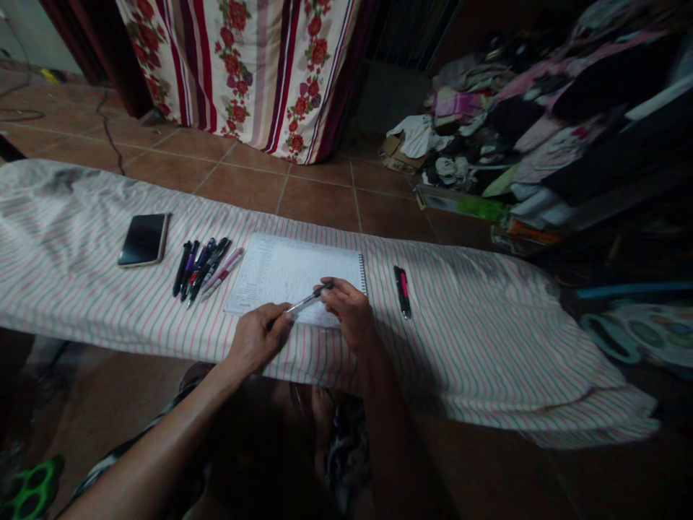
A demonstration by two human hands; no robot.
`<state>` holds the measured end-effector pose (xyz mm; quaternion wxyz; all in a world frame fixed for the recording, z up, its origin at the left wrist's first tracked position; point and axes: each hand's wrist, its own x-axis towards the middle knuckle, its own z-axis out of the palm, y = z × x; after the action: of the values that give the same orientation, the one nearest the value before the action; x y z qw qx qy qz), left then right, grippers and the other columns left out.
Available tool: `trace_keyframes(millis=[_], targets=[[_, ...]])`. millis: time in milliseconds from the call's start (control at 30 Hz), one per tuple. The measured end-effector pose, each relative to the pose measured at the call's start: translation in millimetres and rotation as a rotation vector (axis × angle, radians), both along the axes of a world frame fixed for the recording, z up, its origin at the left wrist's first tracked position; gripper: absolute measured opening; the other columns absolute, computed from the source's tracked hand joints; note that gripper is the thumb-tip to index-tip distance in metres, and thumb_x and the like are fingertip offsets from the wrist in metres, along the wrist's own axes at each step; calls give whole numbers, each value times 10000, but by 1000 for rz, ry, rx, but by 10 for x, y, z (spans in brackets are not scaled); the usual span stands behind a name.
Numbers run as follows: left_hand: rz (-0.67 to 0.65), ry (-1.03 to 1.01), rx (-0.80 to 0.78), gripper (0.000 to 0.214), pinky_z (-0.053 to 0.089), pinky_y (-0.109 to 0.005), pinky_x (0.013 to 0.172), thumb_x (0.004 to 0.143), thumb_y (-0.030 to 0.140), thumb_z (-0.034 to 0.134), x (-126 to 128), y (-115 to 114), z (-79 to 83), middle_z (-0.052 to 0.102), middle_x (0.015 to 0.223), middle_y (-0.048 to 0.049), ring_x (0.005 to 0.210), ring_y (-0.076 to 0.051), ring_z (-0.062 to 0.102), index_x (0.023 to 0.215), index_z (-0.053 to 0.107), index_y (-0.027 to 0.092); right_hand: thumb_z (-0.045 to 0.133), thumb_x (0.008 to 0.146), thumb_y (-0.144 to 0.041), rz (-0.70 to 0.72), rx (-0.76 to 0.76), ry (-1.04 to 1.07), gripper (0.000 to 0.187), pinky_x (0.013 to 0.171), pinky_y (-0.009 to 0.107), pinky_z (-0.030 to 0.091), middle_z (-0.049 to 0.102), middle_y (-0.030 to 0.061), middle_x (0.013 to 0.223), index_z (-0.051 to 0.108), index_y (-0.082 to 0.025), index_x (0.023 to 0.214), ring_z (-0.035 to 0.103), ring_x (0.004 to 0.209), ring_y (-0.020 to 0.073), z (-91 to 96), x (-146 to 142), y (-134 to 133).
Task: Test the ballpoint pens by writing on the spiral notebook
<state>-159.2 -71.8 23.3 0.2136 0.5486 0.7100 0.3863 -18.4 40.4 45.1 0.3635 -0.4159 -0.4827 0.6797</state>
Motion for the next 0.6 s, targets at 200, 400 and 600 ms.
trace_keyframes(millis=[200, 400, 600], targets=[[16, 89, 19, 329, 460, -274, 703, 874, 376, 420, 11, -4, 7, 682, 854, -54, 807, -179, 623, 1011, 646, 180, 726, 564, -313, 12, -2, 42, 329, 640, 267, 433, 696, 41, 811, 631, -189, 853, 567, 658, 122, -13, -14, -11], [4, 172, 23, 321, 447, -256, 680, 887, 353, 391, 9, -17, 23, 652, 794, -41, 757, -157, 608, 1013, 638, 189, 729, 567, -319, 31, -13, 73, 334, 677, 276, 443, 698, 45, 827, 637, -187, 859, 584, 689, 130, -37, -10, -16], [4, 128, 22, 323, 442, -248, 653, 888, 354, 389, 22, -18, 47, 645, 764, -38, 731, -152, 603, 982, 647, 184, 730, 574, -302, 54, -6, 89, 304, 670, 272, 438, 693, 33, 808, 633, -180, 835, 560, 651, 113, -50, -15, -13]])
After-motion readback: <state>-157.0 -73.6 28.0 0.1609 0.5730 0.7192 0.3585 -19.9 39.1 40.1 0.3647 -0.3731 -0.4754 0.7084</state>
